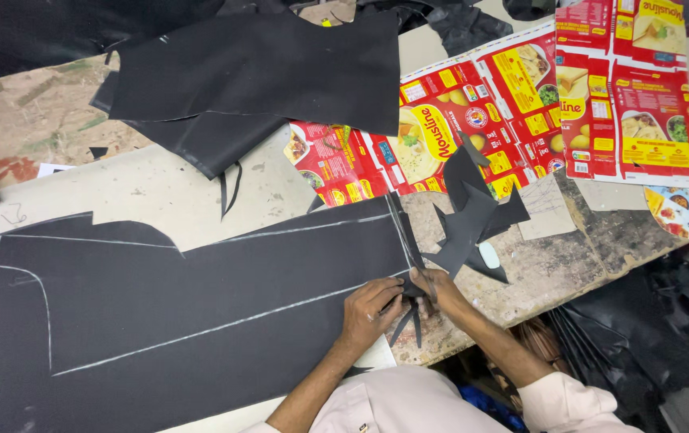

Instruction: The person lays out a large piece of black fabric on a worktable, marks a pattern with chalk, and cuts the fabric using shears. The person then folds the cut piece and places it aside.

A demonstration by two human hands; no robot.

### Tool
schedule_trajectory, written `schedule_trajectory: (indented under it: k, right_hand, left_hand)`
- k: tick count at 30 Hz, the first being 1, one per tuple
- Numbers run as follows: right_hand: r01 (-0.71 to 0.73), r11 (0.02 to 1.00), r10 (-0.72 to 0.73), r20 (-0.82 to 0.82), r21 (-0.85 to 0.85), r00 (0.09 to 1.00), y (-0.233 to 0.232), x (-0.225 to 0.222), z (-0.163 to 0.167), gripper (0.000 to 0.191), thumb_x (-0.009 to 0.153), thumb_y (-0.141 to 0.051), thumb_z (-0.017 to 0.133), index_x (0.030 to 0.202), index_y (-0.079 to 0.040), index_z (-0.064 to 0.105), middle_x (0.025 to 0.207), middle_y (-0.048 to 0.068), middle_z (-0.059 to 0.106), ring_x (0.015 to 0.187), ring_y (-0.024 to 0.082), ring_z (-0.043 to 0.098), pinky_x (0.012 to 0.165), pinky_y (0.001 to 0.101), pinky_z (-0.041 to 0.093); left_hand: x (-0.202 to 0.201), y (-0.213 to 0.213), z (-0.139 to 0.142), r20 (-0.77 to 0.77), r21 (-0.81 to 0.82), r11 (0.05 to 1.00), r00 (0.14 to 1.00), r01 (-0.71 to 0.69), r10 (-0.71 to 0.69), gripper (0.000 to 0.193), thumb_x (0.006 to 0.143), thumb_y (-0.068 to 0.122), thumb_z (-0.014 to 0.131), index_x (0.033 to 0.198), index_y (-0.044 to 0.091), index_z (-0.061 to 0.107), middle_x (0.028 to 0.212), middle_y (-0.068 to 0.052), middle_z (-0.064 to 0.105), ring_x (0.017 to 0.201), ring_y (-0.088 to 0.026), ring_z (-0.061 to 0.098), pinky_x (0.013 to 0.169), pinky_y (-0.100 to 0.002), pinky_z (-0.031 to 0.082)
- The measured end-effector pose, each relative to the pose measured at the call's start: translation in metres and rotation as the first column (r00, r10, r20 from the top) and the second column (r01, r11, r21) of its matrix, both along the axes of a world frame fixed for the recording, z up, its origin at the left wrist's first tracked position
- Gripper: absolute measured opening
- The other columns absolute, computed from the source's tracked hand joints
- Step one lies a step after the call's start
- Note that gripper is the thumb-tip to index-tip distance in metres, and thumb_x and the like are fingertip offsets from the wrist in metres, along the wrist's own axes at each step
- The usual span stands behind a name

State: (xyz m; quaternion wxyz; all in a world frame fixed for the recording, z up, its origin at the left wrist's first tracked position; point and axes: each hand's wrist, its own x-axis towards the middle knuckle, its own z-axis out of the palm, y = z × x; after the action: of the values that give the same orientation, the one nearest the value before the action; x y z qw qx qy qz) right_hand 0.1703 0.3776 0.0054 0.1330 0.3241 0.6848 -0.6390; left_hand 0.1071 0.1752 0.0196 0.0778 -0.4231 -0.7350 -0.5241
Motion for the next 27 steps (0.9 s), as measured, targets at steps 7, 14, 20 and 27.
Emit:
schedule_trajectory:
  k: [7, 14, 20, 27]
  right_hand:
    - [-0.005, 1.0, 0.001, -0.164, -0.022, 0.986, -0.004, -0.013, 0.004, 0.047, 0.091, -0.046, 0.071, 0.083, 0.001, 0.068, 0.058, 0.001, 0.06, 0.04, 0.009, 0.053, 0.034, 0.0255, 0.041]
    - [-0.013, 1.0, 0.011, -0.063, -0.024, 0.998, 0.002, 0.017, 0.007, 0.05, 0.092, -0.047, 0.071, 0.074, -0.001, 0.062, 0.051, 0.004, 0.053, 0.034, 0.013, 0.051, 0.033, 0.0264, 0.041]
    - [0.052, 0.998, -0.052, 0.004, 0.036, 0.999, 0.026, 0.093, 0.039, 0.05, 0.094, -0.043, 0.067, 0.073, 0.001, 0.06, 0.052, 0.003, 0.053, 0.034, 0.013, 0.044, 0.031, 0.0286, 0.036]
    - [0.156, 0.984, -0.157, 0.001, 0.087, 0.988, 0.031, 0.151, 0.042, 0.04, 0.096, -0.035, 0.061, 0.075, -0.001, 0.058, 0.051, 0.002, 0.047, 0.035, 0.013, 0.04, 0.032, 0.0297, 0.033]
  left_hand:
    - [0.001, -0.002, 0.003, -0.025, -0.01, 1.0, 1.0, -0.009, 0.009, 0.015, 0.084, 0.007, 0.078, 0.097, 0.002, 0.075, 0.11, -0.009, 0.076, 0.102, -0.024, 0.075, 0.085, -0.036, 0.062]
    - [0.006, -0.004, 0.004, 0.09, 0.015, 0.999, 0.995, -0.042, 0.04, 0.014, 0.087, 0.009, 0.074, 0.099, 0.003, 0.072, 0.114, -0.009, 0.076, 0.102, -0.026, 0.074, 0.082, -0.037, 0.061]
    - [0.005, -0.006, 0.013, 0.099, 0.0, 0.999, 0.994, -0.054, 0.054, 0.013, 0.09, 0.01, 0.071, 0.101, 0.004, 0.067, 0.115, -0.009, 0.075, 0.102, -0.029, 0.072, 0.079, -0.04, 0.059]
    - [0.005, -0.013, 0.009, 0.124, 0.0, 0.996, 0.988, -0.092, 0.091, 0.015, 0.095, 0.009, 0.067, 0.109, 0.004, 0.067, 0.109, -0.01, 0.073, 0.1, -0.029, 0.071, 0.08, -0.041, 0.058]
